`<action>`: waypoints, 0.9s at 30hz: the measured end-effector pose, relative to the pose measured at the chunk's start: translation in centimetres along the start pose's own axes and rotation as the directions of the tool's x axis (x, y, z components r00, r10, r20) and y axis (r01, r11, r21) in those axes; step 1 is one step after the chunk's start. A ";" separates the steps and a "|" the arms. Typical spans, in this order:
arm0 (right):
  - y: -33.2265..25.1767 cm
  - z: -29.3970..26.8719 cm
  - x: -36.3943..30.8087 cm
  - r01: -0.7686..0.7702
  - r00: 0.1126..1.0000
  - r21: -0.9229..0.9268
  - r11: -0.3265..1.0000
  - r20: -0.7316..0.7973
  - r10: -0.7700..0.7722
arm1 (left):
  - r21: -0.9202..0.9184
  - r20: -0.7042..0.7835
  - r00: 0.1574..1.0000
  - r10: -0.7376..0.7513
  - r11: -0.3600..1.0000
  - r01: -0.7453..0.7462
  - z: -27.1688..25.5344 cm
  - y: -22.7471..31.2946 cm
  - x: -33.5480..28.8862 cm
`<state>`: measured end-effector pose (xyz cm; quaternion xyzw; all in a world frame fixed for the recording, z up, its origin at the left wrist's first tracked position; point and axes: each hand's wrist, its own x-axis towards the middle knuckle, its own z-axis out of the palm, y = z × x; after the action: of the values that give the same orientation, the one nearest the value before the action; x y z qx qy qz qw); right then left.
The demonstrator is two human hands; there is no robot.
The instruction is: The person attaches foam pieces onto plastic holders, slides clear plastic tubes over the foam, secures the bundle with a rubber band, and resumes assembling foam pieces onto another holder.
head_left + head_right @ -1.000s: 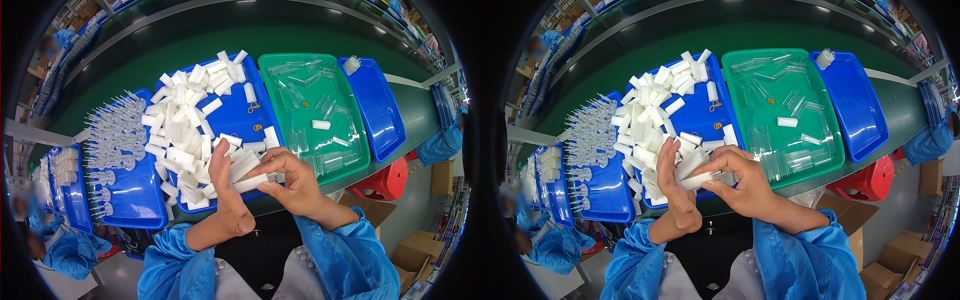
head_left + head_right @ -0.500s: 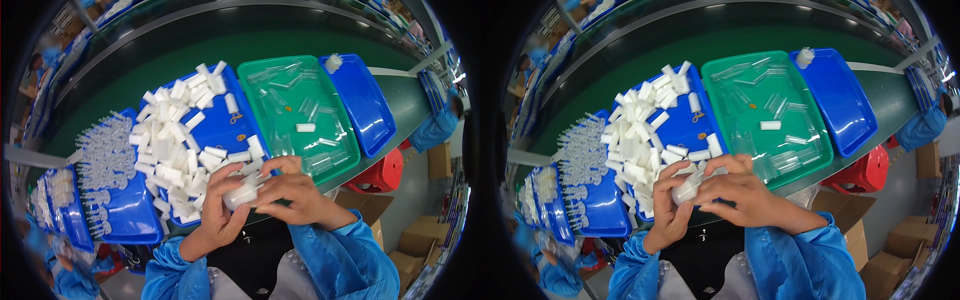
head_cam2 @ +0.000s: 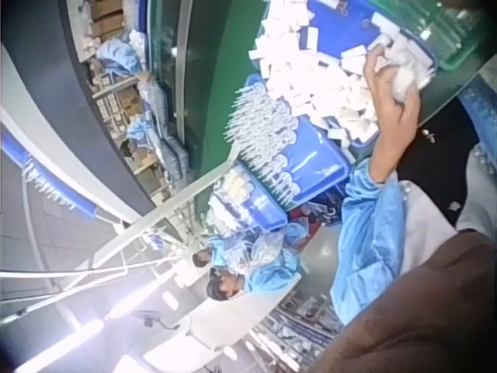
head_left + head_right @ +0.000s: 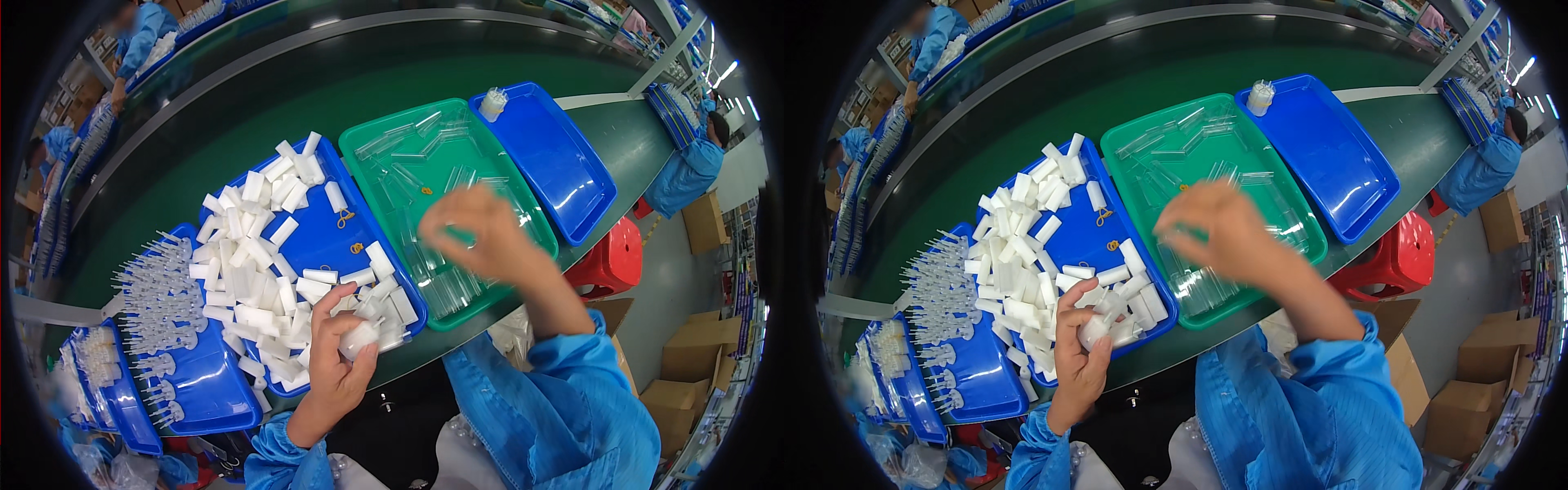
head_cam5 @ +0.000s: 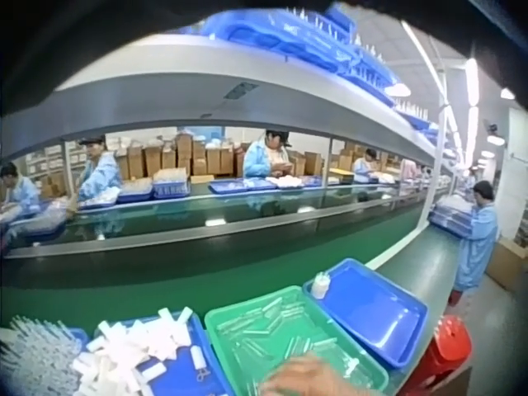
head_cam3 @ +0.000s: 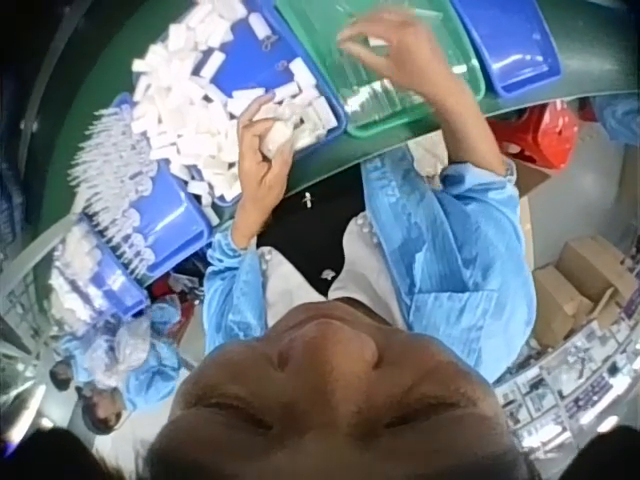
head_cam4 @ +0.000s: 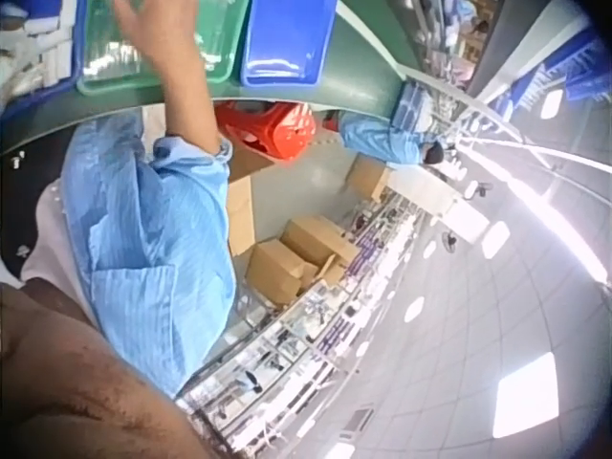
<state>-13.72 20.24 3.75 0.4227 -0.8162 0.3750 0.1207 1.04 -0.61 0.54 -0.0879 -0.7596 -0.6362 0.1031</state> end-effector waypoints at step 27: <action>-5.7 2.6 0.0 -0.354 0.912 0.845 0.402 0.215 0.350 | 0.182 -0.126 0.992 -0.010 0.983 0.033 -0.1 0.2 0.4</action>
<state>-8.95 16.35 4.91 0.2440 -0.5831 0.7506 -0.1927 0.74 -0.68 0.82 -0.0298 -0.8081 -0.5686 0.1511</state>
